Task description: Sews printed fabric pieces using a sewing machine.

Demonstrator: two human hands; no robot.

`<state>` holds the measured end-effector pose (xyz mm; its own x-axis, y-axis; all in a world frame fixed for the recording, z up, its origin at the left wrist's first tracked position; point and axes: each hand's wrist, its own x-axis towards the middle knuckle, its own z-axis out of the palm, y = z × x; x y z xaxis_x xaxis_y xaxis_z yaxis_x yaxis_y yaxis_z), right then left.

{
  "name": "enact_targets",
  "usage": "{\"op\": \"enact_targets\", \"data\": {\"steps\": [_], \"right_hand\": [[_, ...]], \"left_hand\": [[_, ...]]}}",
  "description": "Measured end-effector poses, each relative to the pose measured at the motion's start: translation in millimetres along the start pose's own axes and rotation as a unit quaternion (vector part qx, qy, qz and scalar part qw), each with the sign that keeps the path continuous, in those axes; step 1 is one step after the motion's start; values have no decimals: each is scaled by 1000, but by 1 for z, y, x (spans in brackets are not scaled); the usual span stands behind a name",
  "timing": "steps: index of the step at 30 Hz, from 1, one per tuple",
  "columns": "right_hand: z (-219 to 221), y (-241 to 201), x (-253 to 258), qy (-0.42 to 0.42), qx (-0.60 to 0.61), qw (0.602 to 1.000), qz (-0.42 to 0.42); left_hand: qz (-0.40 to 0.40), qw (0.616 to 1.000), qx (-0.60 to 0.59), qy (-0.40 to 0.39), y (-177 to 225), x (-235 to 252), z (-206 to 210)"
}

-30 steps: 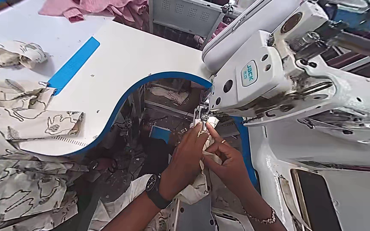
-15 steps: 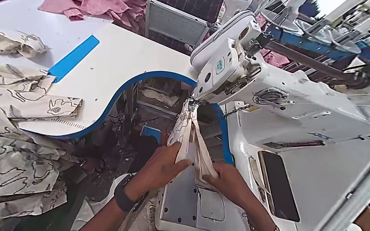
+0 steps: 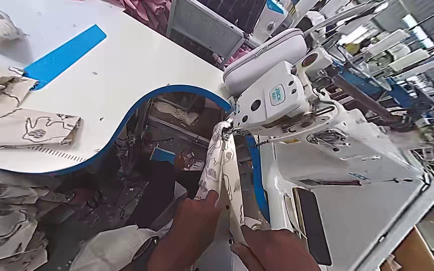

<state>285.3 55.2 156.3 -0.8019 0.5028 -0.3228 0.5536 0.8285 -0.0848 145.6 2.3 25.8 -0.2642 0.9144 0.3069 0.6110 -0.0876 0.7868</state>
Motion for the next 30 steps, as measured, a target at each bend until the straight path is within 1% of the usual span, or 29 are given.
{"op": "enact_targets", "data": {"steps": [2, 4, 5, 6, 8, 10, 11, 13, 14, 16, 18, 21, 23, 25, 26, 27, 29, 30], "right_hand": [[2, 6, 4, -22, 34, 999, -34], [17, 20, 12, -59, 81, 995, -29], [19, 24, 13, -58, 76, 995, -17], [14, 23, 13, -39, 59, 997, -22], [3, 20, 8, 9, 49, 997, -65], [17, 33, 9, 14, 124, 987, -106], [27, 39, 11, 11, 144, 985, -92], [33, 35, 2, 44, 123, 991, -16], [25, 27, 0, 68, 92, 993, 14], [10, 13, 7, 87, 1, 996, 35], [6, 5, 27, 64, -53, 996, 37], [7, 4, 47, 16, -103, 993, 48], [3, 6, 60, 3, -108, 993, 55], [1, 17, 71, 8, -62, 997, 44], [1, 25, 72, -10, -10, 999, 46], [5, 36, 71, -27, 46, 998, 45], [20, 57, 55, -77, 112, 989, 51], [28, 70, 47, -115, 131, 983, 62]], "left_hand": [[-15, 999, -32, -36, 1, -7, -10], [-6, 997, -64, -49, -3, -4, -12], [15, 998, -64, -21, -5, -2, -5], [44, 998, -51, 22, -8, 1, 2], [80, 992, -38, 88, -7, 6, 16], [91, 988, -26, 121, -10, 18, 20], [85, 989, -22, 120, -14, 26, 19], [46, 996, -16, 76, -11, 24, 15], [29, 998, -11, 48, -7, 18, 11], [10, 999, -27, 16, 2, 3, 4], [18, 998, -56, 23, -1, -6, 0], [34, 992, -94, 75, -10, -4, 12], [45, 989, -97, 105, -16, 9, 19], [39, 987, -108, 112, -20, 24, 21], [17, 986, -134, 94, -22, 28, 20], [-21, 981, -183, 54, -26, 29, 15], [-104, 948, -301, -25, -49, 14, -2], [-136, 930, -336, -62, -66, -1, -12]]}}
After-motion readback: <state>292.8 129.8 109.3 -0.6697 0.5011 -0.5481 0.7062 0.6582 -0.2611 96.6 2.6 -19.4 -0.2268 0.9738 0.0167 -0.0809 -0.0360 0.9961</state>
